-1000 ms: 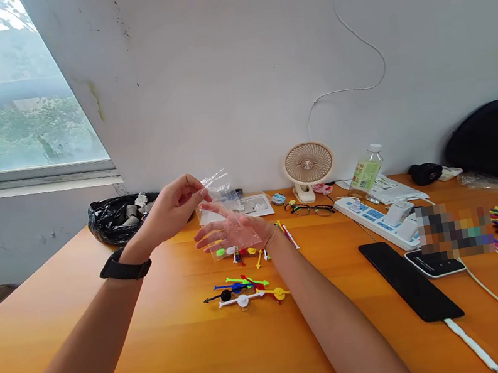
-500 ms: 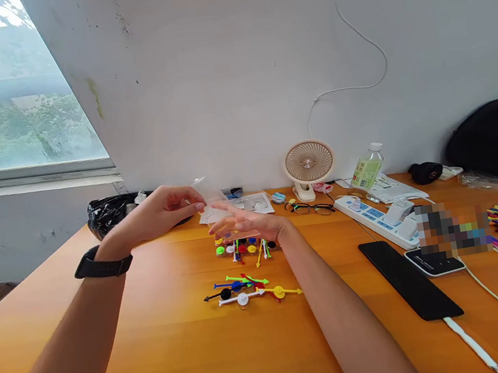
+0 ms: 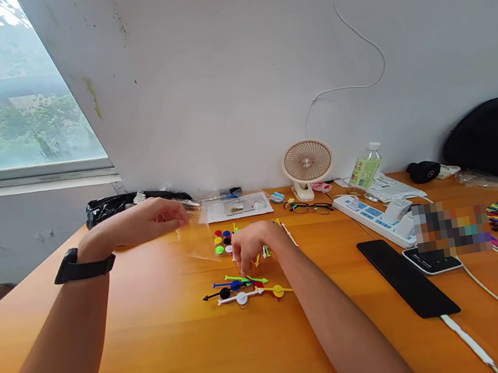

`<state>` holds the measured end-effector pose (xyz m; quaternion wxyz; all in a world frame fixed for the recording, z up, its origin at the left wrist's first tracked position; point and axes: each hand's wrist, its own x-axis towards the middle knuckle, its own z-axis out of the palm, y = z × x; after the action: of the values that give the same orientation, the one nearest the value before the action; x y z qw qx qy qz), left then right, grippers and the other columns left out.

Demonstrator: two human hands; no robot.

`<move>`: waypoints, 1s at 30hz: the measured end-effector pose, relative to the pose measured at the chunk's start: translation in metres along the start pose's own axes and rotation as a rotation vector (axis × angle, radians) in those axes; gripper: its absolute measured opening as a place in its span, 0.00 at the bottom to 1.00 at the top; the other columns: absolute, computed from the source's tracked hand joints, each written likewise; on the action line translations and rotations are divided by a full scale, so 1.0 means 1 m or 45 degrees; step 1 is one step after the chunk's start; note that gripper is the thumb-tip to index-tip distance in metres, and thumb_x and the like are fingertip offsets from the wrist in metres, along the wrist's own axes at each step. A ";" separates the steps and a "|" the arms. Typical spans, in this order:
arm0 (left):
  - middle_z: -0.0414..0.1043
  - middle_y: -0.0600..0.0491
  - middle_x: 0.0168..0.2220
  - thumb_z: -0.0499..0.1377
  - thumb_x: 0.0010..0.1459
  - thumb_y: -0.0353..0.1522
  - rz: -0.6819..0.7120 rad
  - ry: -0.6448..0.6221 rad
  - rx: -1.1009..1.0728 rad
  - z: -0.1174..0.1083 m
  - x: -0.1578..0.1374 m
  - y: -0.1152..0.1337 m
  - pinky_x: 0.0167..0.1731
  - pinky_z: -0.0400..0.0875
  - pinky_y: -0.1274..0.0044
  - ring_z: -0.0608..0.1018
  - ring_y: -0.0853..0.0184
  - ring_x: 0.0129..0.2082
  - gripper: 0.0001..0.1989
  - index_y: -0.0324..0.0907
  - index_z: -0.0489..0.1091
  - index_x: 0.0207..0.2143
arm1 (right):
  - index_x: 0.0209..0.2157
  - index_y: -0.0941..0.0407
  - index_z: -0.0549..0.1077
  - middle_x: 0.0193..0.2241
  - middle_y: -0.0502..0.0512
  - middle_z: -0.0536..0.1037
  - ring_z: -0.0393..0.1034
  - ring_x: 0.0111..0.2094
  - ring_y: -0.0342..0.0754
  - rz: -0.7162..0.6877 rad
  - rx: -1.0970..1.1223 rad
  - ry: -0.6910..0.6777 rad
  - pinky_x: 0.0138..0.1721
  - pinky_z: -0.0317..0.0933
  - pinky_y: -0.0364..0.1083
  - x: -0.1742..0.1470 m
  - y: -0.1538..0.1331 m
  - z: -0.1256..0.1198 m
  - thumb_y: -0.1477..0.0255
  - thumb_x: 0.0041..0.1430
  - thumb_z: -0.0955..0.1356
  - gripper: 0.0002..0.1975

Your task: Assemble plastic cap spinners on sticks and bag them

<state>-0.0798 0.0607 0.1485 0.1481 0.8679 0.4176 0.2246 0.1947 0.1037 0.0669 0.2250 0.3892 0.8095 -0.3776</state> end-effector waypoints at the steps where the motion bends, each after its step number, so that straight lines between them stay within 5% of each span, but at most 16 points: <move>1: 0.76 0.55 0.27 0.61 0.57 0.38 -0.016 -0.062 0.043 0.000 0.000 0.001 0.25 0.62 0.78 0.73 0.68 0.26 0.08 0.45 0.77 0.31 | 0.31 0.57 0.82 0.32 0.51 0.83 0.75 0.36 0.49 -0.003 -0.008 -0.016 0.32 0.60 0.43 -0.001 -0.002 0.000 0.61 0.40 0.80 0.17; 5: 0.76 0.55 0.28 0.58 0.56 0.33 -0.050 -0.161 0.129 -0.002 -0.001 0.005 0.27 0.63 0.78 0.73 0.68 0.27 0.07 0.44 0.76 0.32 | 0.29 0.57 0.81 0.30 0.50 0.81 0.73 0.35 0.47 -0.063 0.064 -0.022 0.32 0.59 0.42 -0.007 -0.004 0.000 0.64 0.43 0.77 0.13; 14: 0.77 0.55 0.30 0.56 0.49 0.29 -0.071 -0.202 0.116 -0.004 -0.001 -0.001 0.28 0.64 0.77 0.74 0.66 0.29 0.09 0.45 0.76 0.31 | 0.30 0.56 0.82 0.30 0.50 0.81 0.71 0.36 0.47 -0.042 -0.032 -0.036 0.31 0.57 0.43 -0.001 -0.009 0.002 0.57 0.35 0.81 0.22; 21: 0.71 0.55 0.24 0.58 0.50 0.32 -0.119 -0.249 0.162 -0.003 0.000 -0.002 0.24 0.55 0.76 0.68 0.68 0.23 0.05 0.44 0.73 0.24 | 0.29 0.58 0.78 0.28 0.49 0.79 0.72 0.34 0.46 -0.269 0.289 -0.074 0.36 0.61 0.43 -0.019 -0.002 -0.004 0.59 0.40 0.81 0.20; 27: 0.62 0.56 0.19 0.58 0.46 0.30 -0.048 -0.249 0.082 -0.001 0.002 0.001 0.22 0.52 0.76 0.63 0.70 0.20 0.06 0.44 0.67 0.18 | 0.31 0.58 0.77 0.30 0.50 0.80 0.71 0.32 0.44 -0.372 0.392 0.063 0.35 0.61 0.43 -0.048 0.002 -0.010 0.61 0.50 0.78 0.15; 30: 0.65 0.56 0.20 0.57 0.44 0.29 -0.016 -0.263 0.110 0.001 0.003 0.002 0.22 0.54 0.76 0.64 0.70 0.20 0.05 0.45 0.74 0.23 | 0.31 0.58 0.76 0.28 0.50 0.78 0.68 0.30 0.43 -0.429 0.440 0.196 0.34 0.60 0.43 -0.062 0.003 -0.013 0.61 0.51 0.78 0.15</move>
<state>-0.0768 0.0618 0.1494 0.1543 0.8894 0.4147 0.1148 0.2336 0.0862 0.1143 0.0267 0.3091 0.8011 -0.5118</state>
